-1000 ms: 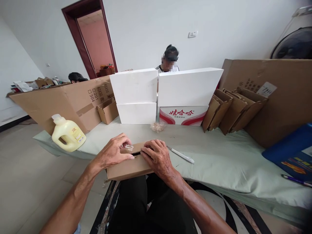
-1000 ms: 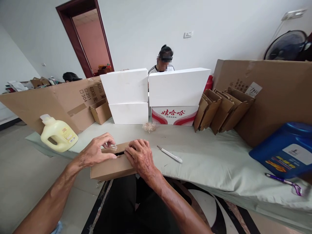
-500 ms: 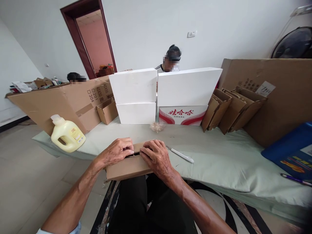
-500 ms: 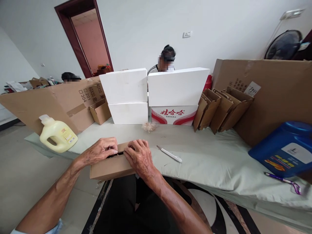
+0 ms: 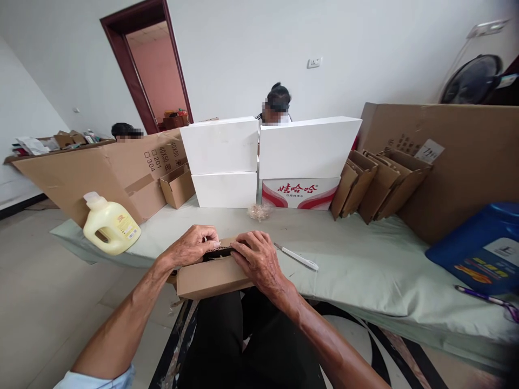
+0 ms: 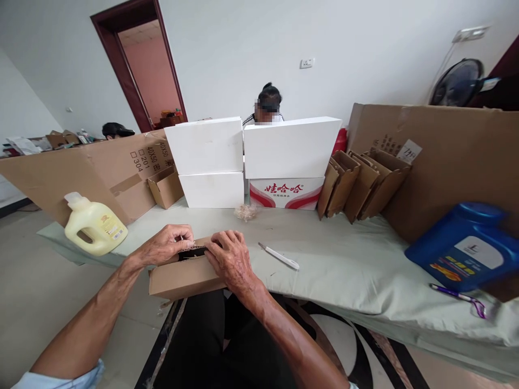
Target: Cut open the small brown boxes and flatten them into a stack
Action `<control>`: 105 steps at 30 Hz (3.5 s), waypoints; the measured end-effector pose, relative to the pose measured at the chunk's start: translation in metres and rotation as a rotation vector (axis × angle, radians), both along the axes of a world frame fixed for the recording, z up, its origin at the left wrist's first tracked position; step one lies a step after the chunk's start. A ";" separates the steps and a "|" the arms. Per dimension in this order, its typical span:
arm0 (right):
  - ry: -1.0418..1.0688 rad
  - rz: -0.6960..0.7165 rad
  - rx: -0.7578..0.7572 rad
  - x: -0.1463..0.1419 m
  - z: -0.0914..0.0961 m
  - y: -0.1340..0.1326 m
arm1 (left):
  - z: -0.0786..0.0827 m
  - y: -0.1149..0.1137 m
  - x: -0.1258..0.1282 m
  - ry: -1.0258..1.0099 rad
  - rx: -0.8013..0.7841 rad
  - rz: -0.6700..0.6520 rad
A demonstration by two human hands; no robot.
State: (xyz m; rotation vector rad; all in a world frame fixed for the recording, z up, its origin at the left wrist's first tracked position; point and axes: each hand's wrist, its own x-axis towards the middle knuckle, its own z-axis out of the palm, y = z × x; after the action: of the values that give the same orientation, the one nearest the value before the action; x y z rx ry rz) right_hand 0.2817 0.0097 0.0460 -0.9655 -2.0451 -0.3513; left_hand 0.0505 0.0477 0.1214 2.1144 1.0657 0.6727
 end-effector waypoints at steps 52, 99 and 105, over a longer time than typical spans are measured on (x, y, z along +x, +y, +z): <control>0.591 0.311 -0.216 0.002 0.026 0.048 | -0.016 0.037 0.044 -0.812 -0.053 0.072; 1.184 0.558 -0.820 0.010 0.042 0.038 | -0.027 0.035 0.060 -0.507 0.670 -0.017; 1.202 0.565 -0.839 0.010 0.040 0.039 | -0.028 0.034 0.062 -0.515 0.675 0.033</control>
State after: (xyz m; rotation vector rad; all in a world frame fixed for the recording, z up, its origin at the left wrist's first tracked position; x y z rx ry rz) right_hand 0.2916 0.0491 0.0857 -0.6808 -1.1524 1.1978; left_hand 0.1122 0.0821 0.0938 2.2472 0.6281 1.6672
